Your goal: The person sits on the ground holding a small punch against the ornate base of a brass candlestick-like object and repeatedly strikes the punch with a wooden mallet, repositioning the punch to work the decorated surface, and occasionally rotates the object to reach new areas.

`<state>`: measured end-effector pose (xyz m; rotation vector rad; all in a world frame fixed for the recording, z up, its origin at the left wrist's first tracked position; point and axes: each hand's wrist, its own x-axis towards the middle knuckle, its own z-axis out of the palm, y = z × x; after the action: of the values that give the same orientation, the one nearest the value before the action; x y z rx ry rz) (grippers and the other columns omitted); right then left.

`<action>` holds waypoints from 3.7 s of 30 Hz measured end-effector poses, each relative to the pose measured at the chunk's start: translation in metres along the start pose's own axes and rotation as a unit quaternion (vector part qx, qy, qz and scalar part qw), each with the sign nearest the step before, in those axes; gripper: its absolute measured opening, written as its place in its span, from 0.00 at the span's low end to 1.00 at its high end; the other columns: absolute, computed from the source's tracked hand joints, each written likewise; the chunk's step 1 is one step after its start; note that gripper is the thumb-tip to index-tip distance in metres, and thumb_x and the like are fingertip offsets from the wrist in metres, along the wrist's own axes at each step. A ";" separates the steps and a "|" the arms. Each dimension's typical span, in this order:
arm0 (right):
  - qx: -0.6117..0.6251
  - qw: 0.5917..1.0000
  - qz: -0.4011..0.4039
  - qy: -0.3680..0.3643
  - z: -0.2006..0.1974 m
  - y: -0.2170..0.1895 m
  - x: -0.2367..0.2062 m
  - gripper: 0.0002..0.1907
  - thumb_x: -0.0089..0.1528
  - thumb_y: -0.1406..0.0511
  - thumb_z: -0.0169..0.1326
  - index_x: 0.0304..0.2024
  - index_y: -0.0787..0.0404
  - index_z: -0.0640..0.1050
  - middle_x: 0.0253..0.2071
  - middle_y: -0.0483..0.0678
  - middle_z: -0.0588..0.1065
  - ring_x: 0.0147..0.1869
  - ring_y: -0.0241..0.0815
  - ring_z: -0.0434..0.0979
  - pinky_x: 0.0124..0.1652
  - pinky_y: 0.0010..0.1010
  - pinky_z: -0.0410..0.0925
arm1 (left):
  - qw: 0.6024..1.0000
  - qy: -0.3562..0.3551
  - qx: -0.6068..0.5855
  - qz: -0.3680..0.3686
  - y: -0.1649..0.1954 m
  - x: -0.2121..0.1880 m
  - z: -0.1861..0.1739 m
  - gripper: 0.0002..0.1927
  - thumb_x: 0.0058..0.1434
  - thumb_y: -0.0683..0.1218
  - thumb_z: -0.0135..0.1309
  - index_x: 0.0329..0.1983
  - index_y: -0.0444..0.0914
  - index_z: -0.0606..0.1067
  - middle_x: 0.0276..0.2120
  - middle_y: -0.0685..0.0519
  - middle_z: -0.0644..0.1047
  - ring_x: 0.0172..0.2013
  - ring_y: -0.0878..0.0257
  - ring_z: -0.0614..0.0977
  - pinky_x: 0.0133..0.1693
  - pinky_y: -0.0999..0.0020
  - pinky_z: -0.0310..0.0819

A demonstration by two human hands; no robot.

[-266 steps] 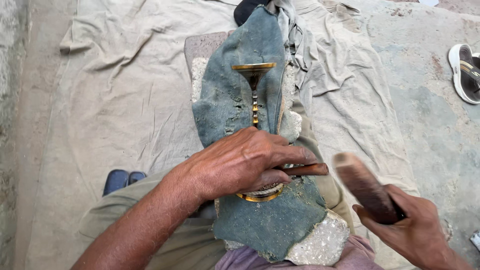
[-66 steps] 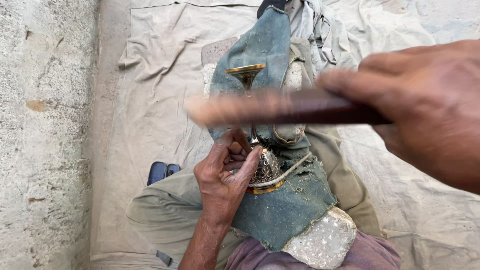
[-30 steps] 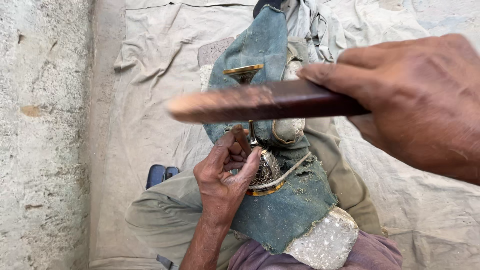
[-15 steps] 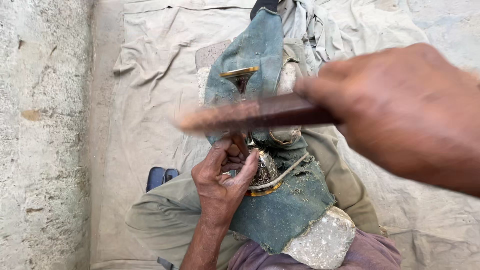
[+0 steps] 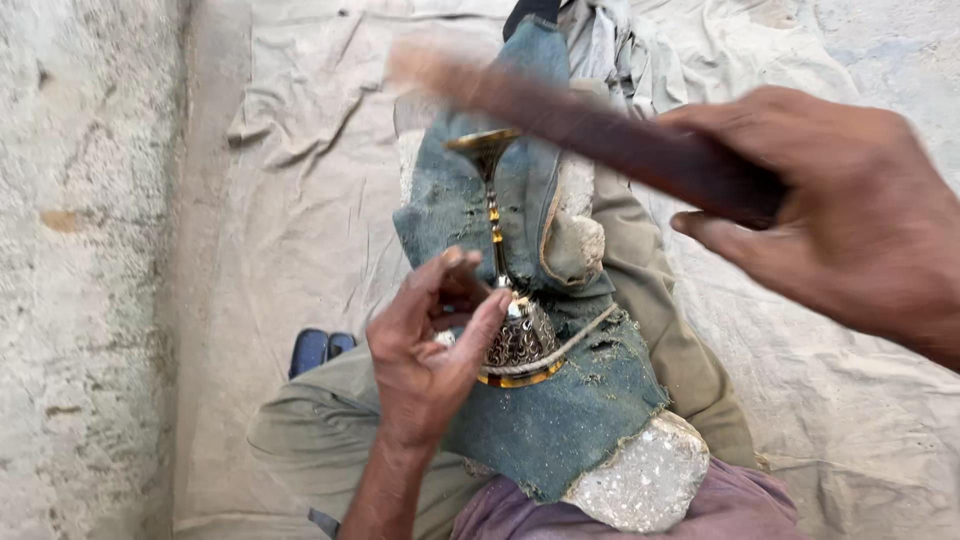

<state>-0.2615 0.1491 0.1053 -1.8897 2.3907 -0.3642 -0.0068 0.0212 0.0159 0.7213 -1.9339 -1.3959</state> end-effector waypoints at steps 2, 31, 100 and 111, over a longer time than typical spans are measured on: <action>0.179 0.980 0.056 0.063 0.024 0.019 -0.025 0.34 0.53 0.65 0.68 0.60 0.64 0.74 0.43 0.54 0.79 0.42 0.42 0.82 0.45 0.38 0.78 | 0.996 -0.078 0.027 0.044 0.006 0.015 -0.007 0.21 0.63 0.41 0.67 0.60 0.38 0.77 0.41 0.51 0.84 0.40 0.68 0.87 0.43 0.72 0.89; 0.373 0.830 0.372 0.183 0.145 -0.016 -0.188 0.14 0.57 0.76 0.61 0.45 0.61 0.77 0.38 0.45 0.79 0.43 0.33 0.80 0.43 0.23 0.74 | 0.828 -0.541 0.116 0.094 0.038 0.093 0.004 0.22 0.58 0.44 0.59 0.57 0.41 0.78 0.46 0.49 0.84 0.45 0.48 0.84 0.45 0.54 0.79; 0.085 0.969 0.214 0.092 0.129 0.007 -0.153 0.23 0.52 0.74 0.61 0.51 0.65 0.79 0.46 0.54 0.80 0.48 0.44 0.81 0.45 0.34 0.74 | 0.884 -0.435 0.138 0.106 0.038 0.069 -0.025 0.19 0.61 0.46 0.62 0.56 0.50 0.80 0.38 0.57 0.83 0.36 0.60 0.85 0.39 0.64 0.81; 0.225 0.933 0.281 0.021 0.103 0.027 -0.141 0.19 0.57 0.71 0.62 0.51 0.64 0.77 0.40 0.51 0.80 0.42 0.39 0.83 0.43 0.31 0.78 | 0.932 -0.341 0.112 -0.050 0.027 0.046 -0.016 0.27 0.57 0.46 0.65 0.61 0.46 0.76 0.37 0.54 0.84 0.34 0.65 0.85 0.38 0.69 0.83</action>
<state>-0.2319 0.2763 -0.0137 -0.9695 2.4541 -0.8106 -0.0264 -0.0151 0.0538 0.4649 -2.6576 -1.6500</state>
